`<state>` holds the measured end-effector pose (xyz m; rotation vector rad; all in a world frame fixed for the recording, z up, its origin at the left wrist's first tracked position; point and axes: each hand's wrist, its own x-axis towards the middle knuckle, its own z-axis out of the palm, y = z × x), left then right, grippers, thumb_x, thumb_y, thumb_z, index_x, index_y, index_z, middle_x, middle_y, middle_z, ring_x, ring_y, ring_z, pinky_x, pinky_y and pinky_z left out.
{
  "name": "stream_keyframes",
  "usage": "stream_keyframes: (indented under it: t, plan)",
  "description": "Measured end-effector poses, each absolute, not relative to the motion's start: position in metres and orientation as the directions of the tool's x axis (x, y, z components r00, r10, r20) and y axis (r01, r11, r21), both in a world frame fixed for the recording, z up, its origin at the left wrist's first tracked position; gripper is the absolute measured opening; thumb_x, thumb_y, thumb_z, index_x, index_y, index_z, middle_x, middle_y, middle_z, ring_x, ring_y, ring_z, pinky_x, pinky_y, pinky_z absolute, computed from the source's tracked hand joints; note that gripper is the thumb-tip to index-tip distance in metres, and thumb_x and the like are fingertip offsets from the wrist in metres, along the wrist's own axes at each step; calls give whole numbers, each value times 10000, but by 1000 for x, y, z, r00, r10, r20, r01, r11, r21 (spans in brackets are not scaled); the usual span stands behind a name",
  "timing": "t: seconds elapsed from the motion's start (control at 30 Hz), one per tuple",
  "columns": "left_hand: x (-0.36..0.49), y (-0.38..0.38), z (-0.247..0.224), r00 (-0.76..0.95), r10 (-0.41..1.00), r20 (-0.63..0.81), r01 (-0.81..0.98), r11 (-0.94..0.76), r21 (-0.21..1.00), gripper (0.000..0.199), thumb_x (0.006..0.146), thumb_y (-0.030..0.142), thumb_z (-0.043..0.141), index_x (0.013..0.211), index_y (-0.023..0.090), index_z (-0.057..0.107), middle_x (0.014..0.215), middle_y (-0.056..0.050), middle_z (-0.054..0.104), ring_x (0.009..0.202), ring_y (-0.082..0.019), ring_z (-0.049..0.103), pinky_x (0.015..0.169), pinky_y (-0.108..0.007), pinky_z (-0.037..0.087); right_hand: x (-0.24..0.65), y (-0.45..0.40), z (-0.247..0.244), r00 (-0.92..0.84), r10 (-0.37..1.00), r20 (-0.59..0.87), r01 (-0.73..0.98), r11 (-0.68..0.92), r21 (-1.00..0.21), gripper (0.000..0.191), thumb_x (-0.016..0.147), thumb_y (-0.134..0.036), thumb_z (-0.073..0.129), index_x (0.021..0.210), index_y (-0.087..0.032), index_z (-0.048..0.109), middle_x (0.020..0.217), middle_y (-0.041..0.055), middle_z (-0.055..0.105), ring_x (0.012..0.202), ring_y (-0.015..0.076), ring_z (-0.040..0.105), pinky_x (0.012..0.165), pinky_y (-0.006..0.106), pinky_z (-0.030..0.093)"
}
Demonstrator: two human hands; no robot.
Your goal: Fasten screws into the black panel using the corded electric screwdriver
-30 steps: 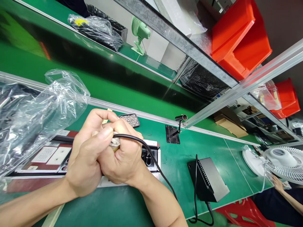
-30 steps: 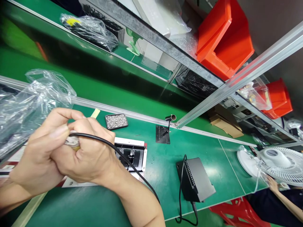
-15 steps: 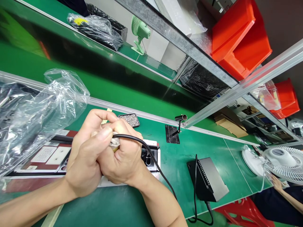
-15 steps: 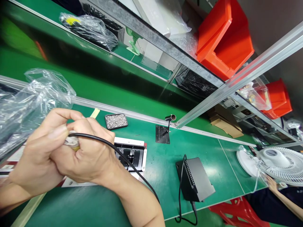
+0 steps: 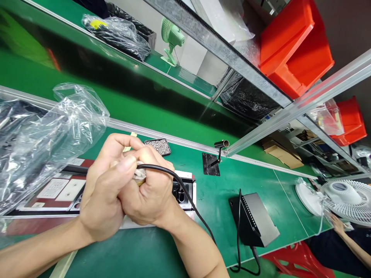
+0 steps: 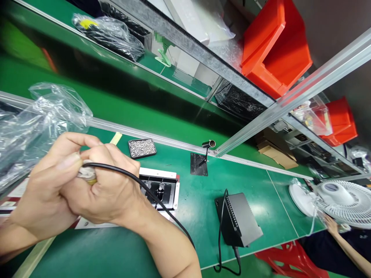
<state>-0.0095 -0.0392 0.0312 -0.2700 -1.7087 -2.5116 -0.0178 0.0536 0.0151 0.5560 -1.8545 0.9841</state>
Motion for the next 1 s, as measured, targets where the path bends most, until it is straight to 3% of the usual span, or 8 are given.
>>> stream_keyframes:
  t: [0.2, 0.5, 0.77, 1.0]
  plan:
    - [-10, -40, 32, -993, -9, 114, 109, -367, 924, 377, 858, 571, 831, 1018, 254, 704, 810, -19, 687, 722, -257, 759, 591, -341, 656, -22, 54, 15, -437, 26, 899, -738, 561, -375, 233, 1124, -383, 540, 944, -236, 562, 819, -14, 684, 672, 102, 656, 624, 219, 560]
    - [-8, -40, 29, -992, 0, 123, 115, -343, 932, 383, 877, 587, 808, 1037, 261, 686, 807, -16, 716, 649, -248, 736, 564, -343, 637, -19, 54, 15, -455, 24, 890, -729, 565, -387, 180, 1092, -330, 595, 943, -238, 558, 834, -18, 698, 685, 102, 653, 629, 221, 551]
    - [-7, -42, 27, -989, 59, 135, 108, -340, 934, 385, 925, 593, 767, 1098, 267, 658, 837, -39, 776, 700, -285, 785, 590, -358, 647, -16, 54, 13, -472, 17, 881, -730, 553, -402, 130, 1053, -236, 649, 951, -232, 569, 860, 2, 726, 728, 136, 700, 642, 265, 577]
    - [-7, -39, 30, -985, 25, 168, 148, -368, 918, 297, 933, 520, 756, 1051, 260, 676, 804, -10, 712, 734, -264, 781, 539, -326, 616, -15, 54, 14, -503, 27, 864, -713, 552, -433, 122, 1056, -233, 645, 961, -243, 570, 863, -13, 709, 716, 124, 676, 660, 261, 580]
